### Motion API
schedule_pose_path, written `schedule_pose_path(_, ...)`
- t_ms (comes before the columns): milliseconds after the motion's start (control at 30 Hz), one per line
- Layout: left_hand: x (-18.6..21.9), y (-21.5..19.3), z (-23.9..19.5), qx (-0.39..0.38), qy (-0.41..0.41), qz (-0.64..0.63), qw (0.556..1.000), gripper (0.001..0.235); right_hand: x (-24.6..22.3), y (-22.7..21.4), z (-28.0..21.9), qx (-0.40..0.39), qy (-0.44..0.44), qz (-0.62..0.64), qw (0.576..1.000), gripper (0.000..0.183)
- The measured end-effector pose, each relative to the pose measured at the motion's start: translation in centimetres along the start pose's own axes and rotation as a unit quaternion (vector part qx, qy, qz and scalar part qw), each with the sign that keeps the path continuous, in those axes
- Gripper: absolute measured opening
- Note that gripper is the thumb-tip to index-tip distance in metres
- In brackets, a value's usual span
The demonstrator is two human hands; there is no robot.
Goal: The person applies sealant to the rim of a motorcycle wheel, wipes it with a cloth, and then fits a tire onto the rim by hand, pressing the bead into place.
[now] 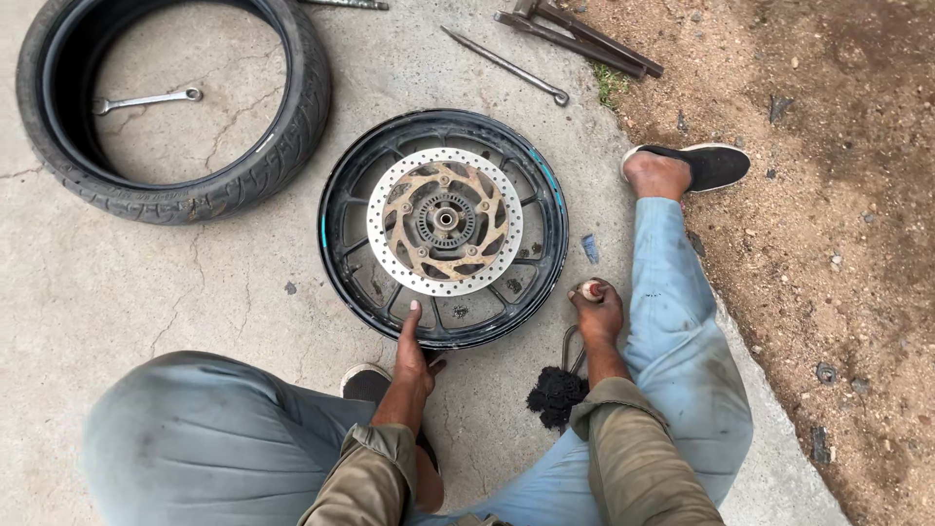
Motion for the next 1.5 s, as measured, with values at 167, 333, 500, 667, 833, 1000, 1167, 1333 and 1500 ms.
schedule_pose_path(167, -0.2, -0.5, -0.2, -0.02, 0.003, 0.063, 0.998, 0.115, 0.3, -0.9, -0.4, 0.02, -0.022, 0.021, 0.999, 0.055)
schedule_pose_path(333, 1.5, 0.4, -2.5, 0.033, -0.035, 0.109, 0.993, 0.116, -0.1, -1.1, -1.1, 0.019, -0.004, 0.043, 0.999, 0.052)
schedule_pose_path(500, 7.1, 2.4, -7.3, 0.141, 0.036, 0.24, 0.96, 0.132, -1.4, -1.7, -1.7, 0.048, 0.025, -0.036, 0.998, 0.05)
schedule_pose_path(667, 18.9, 2.1, -10.1, 0.095, 0.18, 0.246, 0.948, 0.113, -1.3, -2.4, -2.3, 0.048, 0.054, -0.055, 0.996, 0.054)
schedule_pose_path(833, 32.5, -2.9, -9.3, 0.073, 0.211, 0.406, 0.886, 0.102, 0.1, -3.3, -3.1, -0.078, 0.154, 0.018, 0.985, 0.065)
schedule_pose_path(1000, 41.5, -10.1, -3.0, 0.176, 0.187, 0.616, 0.744, 0.069, 0.5, -2.7, -5.0, -0.182, 0.299, -0.023, 0.936, 0.074)
schedule_pose_path(1167, 43.6, -12.2, 5.6, 0.169, 0.173, 0.69, 0.682, 0.073, 0.4, -4.4, -9.6, -0.128, 0.311, -0.012, 0.942, 0.076)
schedule_pose_path(1333, 42.6, -9.6, 12.3, 0.07, 0.168, 0.746, 0.641, 0.096, 0.3, -3.8, -12.0, -0.312, 0.186, -0.088, 0.927, 0.075)
schedule_pose_path(1500, 40.1, -6.0, 15.6, 0.038, 0.17, 0.706, 0.686, 0.104, 0.8, -1.5, -11.8, -0.376, 0.265, -0.126, 0.879, 0.07)
Point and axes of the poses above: each hand's wrist, its own z-axis towards the middle knuckle, its own y-axis out of the palm, x = y × z, the point moved 2 cm from there along z, towards the middle knuckle, and after that the axes turned 11 degrees about y, right-handed, at the moved point
